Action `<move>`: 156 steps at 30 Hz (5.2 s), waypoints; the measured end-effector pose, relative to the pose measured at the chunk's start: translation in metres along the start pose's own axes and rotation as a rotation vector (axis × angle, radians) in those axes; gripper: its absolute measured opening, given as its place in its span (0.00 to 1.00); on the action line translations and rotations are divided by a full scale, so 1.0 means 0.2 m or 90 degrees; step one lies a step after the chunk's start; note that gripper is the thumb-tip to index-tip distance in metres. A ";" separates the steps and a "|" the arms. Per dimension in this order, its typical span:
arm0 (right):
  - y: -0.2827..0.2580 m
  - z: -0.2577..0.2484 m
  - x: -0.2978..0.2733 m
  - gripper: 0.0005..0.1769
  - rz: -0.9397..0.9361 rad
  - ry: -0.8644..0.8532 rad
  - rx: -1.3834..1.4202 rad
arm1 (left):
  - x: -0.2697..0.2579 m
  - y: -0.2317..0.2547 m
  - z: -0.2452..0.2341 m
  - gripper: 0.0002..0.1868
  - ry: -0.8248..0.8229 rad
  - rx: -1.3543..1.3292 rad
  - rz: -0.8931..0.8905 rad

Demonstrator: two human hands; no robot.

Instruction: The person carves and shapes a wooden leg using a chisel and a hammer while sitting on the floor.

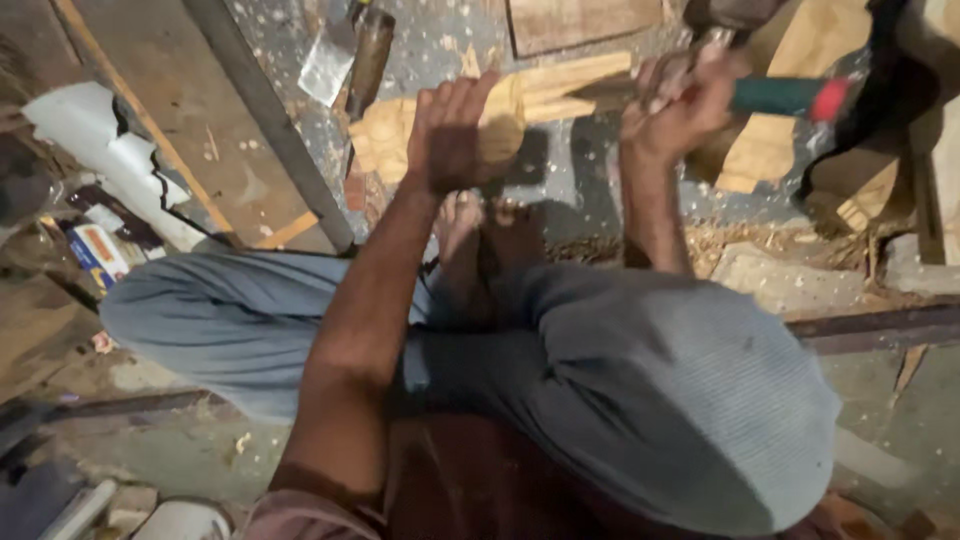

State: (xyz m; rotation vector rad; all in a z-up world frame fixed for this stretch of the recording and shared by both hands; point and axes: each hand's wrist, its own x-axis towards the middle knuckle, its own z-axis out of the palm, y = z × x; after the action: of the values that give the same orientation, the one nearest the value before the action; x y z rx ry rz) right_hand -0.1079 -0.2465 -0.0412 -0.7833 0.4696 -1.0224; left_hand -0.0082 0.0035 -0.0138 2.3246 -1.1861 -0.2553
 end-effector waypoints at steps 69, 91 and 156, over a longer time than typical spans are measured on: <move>0.04 -0.03 -0.09 0.15 0.078 -0.023 -0.020 | -0.07 0.01 0.04 0.49 0.129 0.018 0.050; 0.15 -0.04 -0.13 0.13 0.058 -0.051 -0.099 | -0.04 0.02 0.00 0.39 0.059 -0.036 0.013; -0.24 0.06 0.16 0.21 0.176 -0.132 0.073 | 0.01 -0.04 0.00 0.53 0.039 -0.043 0.039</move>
State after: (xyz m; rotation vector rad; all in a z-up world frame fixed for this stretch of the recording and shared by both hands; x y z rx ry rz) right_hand -0.1129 -0.2854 0.0033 -0.6911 0.3278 -0.6966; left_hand -0.0021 0.0065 -0.0173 2.2181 -1.1973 -0.1991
